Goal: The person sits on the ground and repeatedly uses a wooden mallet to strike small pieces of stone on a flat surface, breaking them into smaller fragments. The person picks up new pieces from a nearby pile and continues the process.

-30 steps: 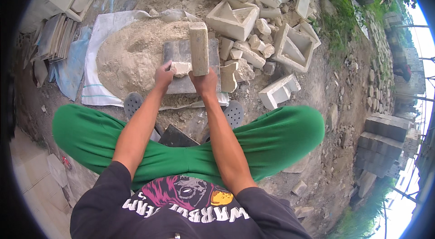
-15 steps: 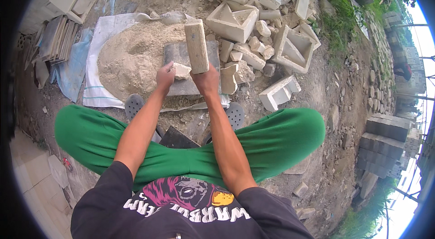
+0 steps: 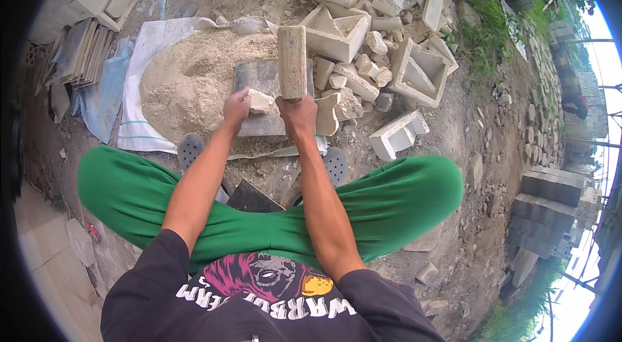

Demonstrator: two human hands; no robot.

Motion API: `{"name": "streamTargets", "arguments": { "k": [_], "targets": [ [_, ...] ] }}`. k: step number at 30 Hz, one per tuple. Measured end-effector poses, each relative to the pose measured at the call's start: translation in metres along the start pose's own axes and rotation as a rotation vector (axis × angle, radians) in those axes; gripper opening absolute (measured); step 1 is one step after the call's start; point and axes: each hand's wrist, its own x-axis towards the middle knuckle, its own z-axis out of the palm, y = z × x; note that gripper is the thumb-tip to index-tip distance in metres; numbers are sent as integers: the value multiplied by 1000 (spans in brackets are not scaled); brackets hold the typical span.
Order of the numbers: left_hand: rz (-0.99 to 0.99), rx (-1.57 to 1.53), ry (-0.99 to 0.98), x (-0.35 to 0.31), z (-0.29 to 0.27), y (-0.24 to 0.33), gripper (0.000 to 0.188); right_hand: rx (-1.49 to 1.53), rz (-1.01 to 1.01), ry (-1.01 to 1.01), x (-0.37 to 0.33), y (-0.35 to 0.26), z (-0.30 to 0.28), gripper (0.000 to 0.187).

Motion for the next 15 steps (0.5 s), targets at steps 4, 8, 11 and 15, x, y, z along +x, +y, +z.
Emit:
{"name": "streamTargets", "arguments": {
  "k": [4, 8, 11, 15],
  "targets": [
    [25, 26, 35, 2, -7, -1, 46, 72, 34, -44, -4, 31, 25, 26],
    [-119, 132, 55, -17, 3, 52, 46, -182, 309, -261, 1, 80, 29, 32],
    [-114, 43, 64, -9, -8, 34, 45, -111, 309, -312, 2, 64, 25, 32],
    [-97, 91, 38, -17, -4, 41, 45, 57, 155, -145, 1, 31, 8, 29]
  ]
}}
